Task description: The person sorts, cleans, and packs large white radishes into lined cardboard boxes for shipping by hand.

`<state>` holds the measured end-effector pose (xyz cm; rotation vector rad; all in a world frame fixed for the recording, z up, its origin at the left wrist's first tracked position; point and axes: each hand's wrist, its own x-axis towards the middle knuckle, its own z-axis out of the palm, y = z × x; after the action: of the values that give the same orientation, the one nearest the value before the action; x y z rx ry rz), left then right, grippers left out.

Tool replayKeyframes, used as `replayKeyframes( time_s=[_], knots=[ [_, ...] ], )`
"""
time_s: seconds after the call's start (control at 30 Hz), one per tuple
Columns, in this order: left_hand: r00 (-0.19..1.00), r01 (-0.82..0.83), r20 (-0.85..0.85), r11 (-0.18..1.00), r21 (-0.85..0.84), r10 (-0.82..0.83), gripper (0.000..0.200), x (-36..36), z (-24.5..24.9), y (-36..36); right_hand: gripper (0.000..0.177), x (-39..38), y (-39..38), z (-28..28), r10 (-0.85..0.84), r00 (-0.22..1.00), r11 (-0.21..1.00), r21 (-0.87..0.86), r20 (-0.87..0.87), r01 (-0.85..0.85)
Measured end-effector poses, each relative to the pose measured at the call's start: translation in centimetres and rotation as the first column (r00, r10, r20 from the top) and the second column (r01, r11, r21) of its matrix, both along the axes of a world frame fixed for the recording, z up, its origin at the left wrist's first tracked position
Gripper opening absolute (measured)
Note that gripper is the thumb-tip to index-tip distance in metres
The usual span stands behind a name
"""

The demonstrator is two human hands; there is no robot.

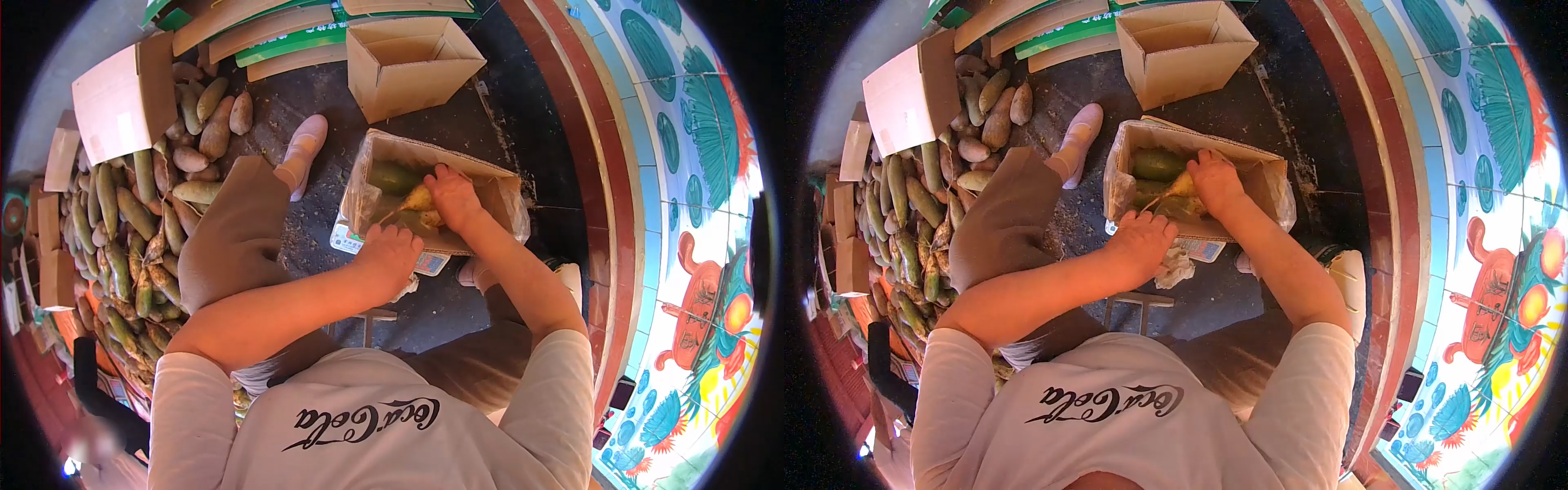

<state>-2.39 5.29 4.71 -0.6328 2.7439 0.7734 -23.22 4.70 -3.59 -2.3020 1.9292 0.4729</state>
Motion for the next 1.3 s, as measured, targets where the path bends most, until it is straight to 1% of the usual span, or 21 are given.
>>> replayKeyframes(
  time_s=[0.1,0.2,0.3,0.4,0.5,0.6,0.7,0.8,0.87,0.9,0.93,1.0,1.03,1.07,1.13,1.17,1.2,1.23,1.27,1.3],
  knots=[
    [1.000,0.004,-0.011,1.000,-0.019,-0.004,0.052,0.1,-0.3,0.1,0.038,0.3,0.1,-1.0,-0.028,1.000,1.000,0.011,0.006,0.027],
    [1.000,0.022,-0.014,0.999,-0.049,-0.022,0.054,0.2,-0.3,0.1,0.039,1.1,-0.7,-1.1,-0.054,0.997,0.995,0.077,-0.062,0.059],
    [0.998,0.012,-0.065,0.998,-0.069,-0.016,0.054,0.3,-0.2,0.0,0.041,0.8,-0.6,-1.7,-0.037,0.999,0.999,-0.010,-0.018,0.037],
    [0.999,0.005,-0.043,1.000,-0.029,-0.006,0.053,0.2,0.1,-0.2,0.038,0.8,-1.4,-1.4,0.023,0.999,0.998,0.060,-0.047,-0.020],
    [1.000,0.018,-0.016,0.999,-0.051,-0.019,0.053,0.2,0.3,-0.2,0.034,1.2,-1.6,-1.7,0.026,0.998,0.999,0.028,-0.058,-0.024],
    [1.000,0.013,0.005,1.000,0.024,-0.013,0.055,0.0,-0.1,-0.7,0.034,1.6,-2.0,-1.4,-0.016,0.993,0.996,0.083,-0.119,0.026],
    [0.997,-0.014,-0.076,1.000,-0.015,0.013,0.055,0.5,-0.4,-0.5,0.030,0.3,-2.4,0.1,-0.097,0.993,0.975,0.207,0.064,0.082],
    [0.986,0.002,-0.164,0.996,-0.089,-0.017,0.047,1.0,0.0,-0.5,0.026,-1.0,-0.6,4.8,-0.171,0.970,0.985,-0.003,0.172,0.174],
    [0.978,0.005,-0.207,0.995,-0.097,-0.025,0.047,1.3,1.2,-1.2,0.024,-2.1,1.6,7.5,-0.147,0.949,0.951,-0.225,0.279,0.213],
    [0.974,0.004,-0.226,0.995,-0.101,-0.027,0.046,1.7,2.0,-1.7,0.022,-1.9,2.3,10.2,-0.199,0.921,0.939,-0.203,0.334,0.277],
    [0.964,-0.030,-0.268,0.996,-0.088,0.005,0.046,2.2,3.5,-2.3,0.021,-1.6,3.1,12.5,-0.251,0.887,0.924,-0.176,0.387,0.338],
    [0.935,-0.103,-0.345,0.993,-0.057,0.077,0.045,4.1,7.6,-3.8,0.017,-2.4,5.1,13.6,-0.192,0.863,0.895,-0.277,0.468,0.350],
    [0.861,-0.194,-0.492,0.977,-0.086,0.128,0.042,5.6,9.0,-4.6,0.015,-2.7,6.0,14.0,-0.156,0.848,0.875,-0.327,0.506,0.357],
    [0.763,-0.285,-0.627,0.953,-0.103,0.160,0.038,7.4,10.4,-5.2,0.014,-2.7,6.9,14.4,-0.184,0.843,0.862,-0.329,0.506,0.386],
    [0.634,-0.498,-0.685,0.867,-0.007,0.358,0.030,11.6,13.4,-5.8,0.013,-2.3,8.7,14.8,-0.240,0.828,0.837,-0.323,0.507,0.441],
    [0.552,-0.586,-0.709,0.809,0.044,0.438,0.027,13.9,13.2,-5.9,0.013,-2.2,9.5,14.8,-0.245,0.822,0.820,-0.342,0.515,0.459],
    [0.459,-0.672,-0.725,0.735,0.095,0.513,0.025,16.5,12.9,-6.2,0.013,-1.9,10.1,14.6,-0.242,0.815,0.807,-0.357,0.527,0.470],
    [0.401,-0.727,-0.693,0.668,0.157,0.599,0.023,19.2,12.0,-6.3,0.013,-1.5,10.3,14.2,-0.228,0.806,0.799,-0.368,0.547,0.475],
    [0.329,-0.784,-0.656,0.583,0.211,0.680,0.022,22.1,10.7,-6.1,0.014,-1.1,10.6,14.1,-0.264,0.791,0.797,-0.337,0.552,0.501],
    [0.283,-0.870,-0.524,0.445,0.212,0.804,0.023,25.0,9.6,-5.4,0.016,-0.8,10.7,13.7,-0.289,0.774,0.793,-0.313,0.563,0.523]
  ],
)
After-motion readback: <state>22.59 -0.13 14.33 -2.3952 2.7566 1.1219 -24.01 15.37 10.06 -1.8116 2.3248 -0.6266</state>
